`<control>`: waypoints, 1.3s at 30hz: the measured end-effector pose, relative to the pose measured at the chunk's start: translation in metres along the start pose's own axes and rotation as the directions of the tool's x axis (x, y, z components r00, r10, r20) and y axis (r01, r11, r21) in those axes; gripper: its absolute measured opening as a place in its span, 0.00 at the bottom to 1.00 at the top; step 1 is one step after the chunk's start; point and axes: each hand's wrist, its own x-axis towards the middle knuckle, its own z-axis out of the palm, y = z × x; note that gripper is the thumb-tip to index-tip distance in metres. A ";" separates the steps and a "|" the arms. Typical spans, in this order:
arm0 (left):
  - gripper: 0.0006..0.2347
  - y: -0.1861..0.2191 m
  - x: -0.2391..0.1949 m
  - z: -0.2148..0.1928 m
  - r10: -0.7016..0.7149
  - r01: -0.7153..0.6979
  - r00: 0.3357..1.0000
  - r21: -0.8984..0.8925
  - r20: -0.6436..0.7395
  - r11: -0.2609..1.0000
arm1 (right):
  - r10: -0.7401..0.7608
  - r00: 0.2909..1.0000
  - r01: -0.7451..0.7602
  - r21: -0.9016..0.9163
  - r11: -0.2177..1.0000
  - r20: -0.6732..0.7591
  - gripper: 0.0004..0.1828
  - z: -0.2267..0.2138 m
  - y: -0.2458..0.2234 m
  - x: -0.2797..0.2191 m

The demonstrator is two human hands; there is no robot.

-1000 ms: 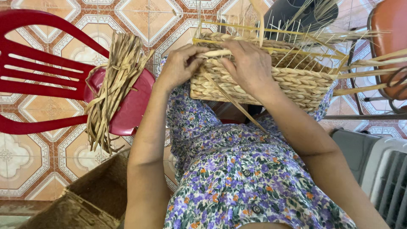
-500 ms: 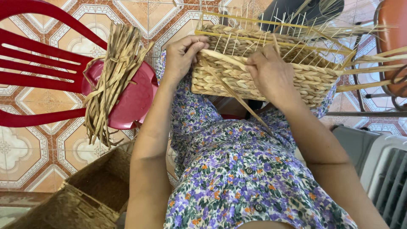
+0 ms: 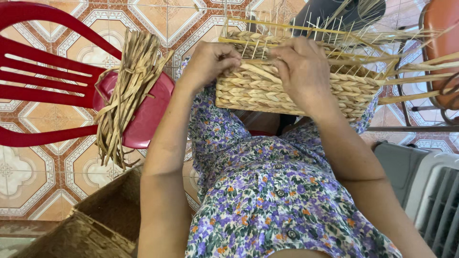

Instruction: The person weaves a rectangular basket by hand, interlacing dried palm strips through a yellow plastic frame. They repeatedly pull and tuck the strips to build up the basket walls.

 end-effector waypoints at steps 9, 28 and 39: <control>0.02 0.004 -0.008 0.007 0.170 -0.166 0.981 0.044 -0.098 0.985 | 0.221 0.935 -0.254 0.088 0.963 0.276 0.12 0.069 -0.009 0.024; 0.05 0.021 0.010 0.000 -0.107 0.111 0.992 -0.056 0.067 0.992 | 0.293 0.854 -0.278 -0.100 0.955 0.430 0.14 0.035 0.009 0.001; 0.07 0.003 0.004 0.020 -0.102 0.089 0.975 -0.072 -0.198 0.993 | 0.327 0.634 -0.412 -0.051 0.910 0.701 0.22 0.040 0.031 -0.061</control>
